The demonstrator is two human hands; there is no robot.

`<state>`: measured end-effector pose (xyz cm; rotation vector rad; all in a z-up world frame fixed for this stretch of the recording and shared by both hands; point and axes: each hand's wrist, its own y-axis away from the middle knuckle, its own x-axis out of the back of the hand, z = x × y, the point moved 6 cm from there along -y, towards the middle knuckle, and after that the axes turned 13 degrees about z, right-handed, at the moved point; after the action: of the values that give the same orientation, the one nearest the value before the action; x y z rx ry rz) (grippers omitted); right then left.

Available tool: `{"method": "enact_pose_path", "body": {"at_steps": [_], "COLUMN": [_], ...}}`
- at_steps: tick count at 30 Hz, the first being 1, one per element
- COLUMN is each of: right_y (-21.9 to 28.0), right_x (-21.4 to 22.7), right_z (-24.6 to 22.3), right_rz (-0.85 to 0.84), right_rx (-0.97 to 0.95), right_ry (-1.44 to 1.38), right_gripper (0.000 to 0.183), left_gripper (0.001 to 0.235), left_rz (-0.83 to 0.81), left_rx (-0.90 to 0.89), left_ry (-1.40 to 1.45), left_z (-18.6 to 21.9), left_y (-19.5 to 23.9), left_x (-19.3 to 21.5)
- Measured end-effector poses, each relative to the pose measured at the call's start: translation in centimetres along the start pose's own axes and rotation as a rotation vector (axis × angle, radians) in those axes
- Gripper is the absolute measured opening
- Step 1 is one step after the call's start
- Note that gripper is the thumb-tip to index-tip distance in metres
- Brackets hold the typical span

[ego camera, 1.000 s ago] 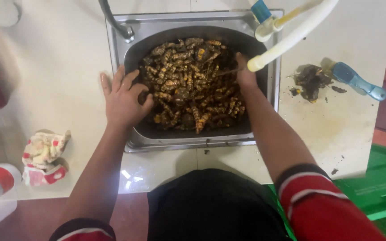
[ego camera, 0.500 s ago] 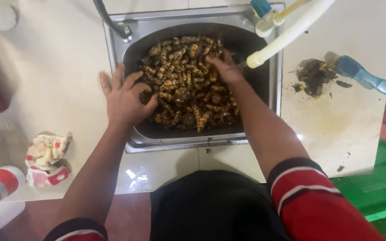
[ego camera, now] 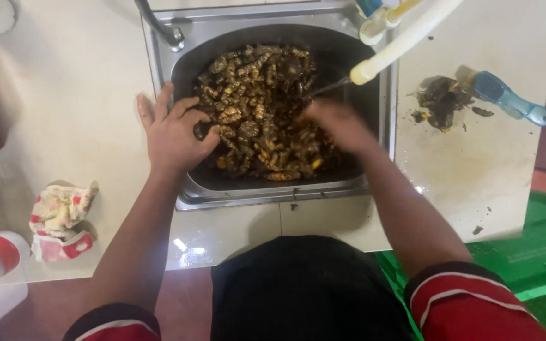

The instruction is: Washing a large quantity of roots in a kitchen sink under running water to remove dirt and debris.

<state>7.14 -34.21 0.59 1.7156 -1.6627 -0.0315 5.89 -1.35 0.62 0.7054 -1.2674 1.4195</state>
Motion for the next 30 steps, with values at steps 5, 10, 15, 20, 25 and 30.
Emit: {"method": "enact_pose_path", "body": {"at_steps": [5, 10, 15, 20, 25, 30], "right_y": [-19.1, -15.6, -11.5, -7.6, -3.5, -0.1], "right_x": [-0.9, -4.4, -7.7, -6.7, -6.0, -5.5], "right_z": [18.9, 7.7, -1.3, -2.2, -2.4, -1.5], "right_rz": [0.117, 0.255, -0.089, -0.151, -0.226, -0.277], "right_rx": [-0.315, -0.472, -0.468, -0.304, -0.08, 0.124], "right_ry": [-0.637, -0.359, -0.274, -0.166, 0.001, 0.042], "right_gripper": [0.102, 0.064, 0.116, 0.113, 0.1, 0.086], "left_gripper": [0.026, 0.046, 0.048, 0.03, 0.028, 0.028], "left_rz": [-0.015, -0.384, -0.402, -0.053, -0.03, -0.013], "left_rx": [0.024, 0.112, 0.091, 0.036, 0.009, 0.004], "left_ry": [-0.002, -0.004, -0.029, -0.065, -0.052, -0.036], "left_z": [0.2, 1.5, 1.1, 0.6, 0.6, -0.1], "left_y": [-0.6, -2.4, -2.1, -1.0, -0.1, -0.2], "left_x": [1.1, 1.9, 1.6, 0.7, 0.6, 0.0]}}
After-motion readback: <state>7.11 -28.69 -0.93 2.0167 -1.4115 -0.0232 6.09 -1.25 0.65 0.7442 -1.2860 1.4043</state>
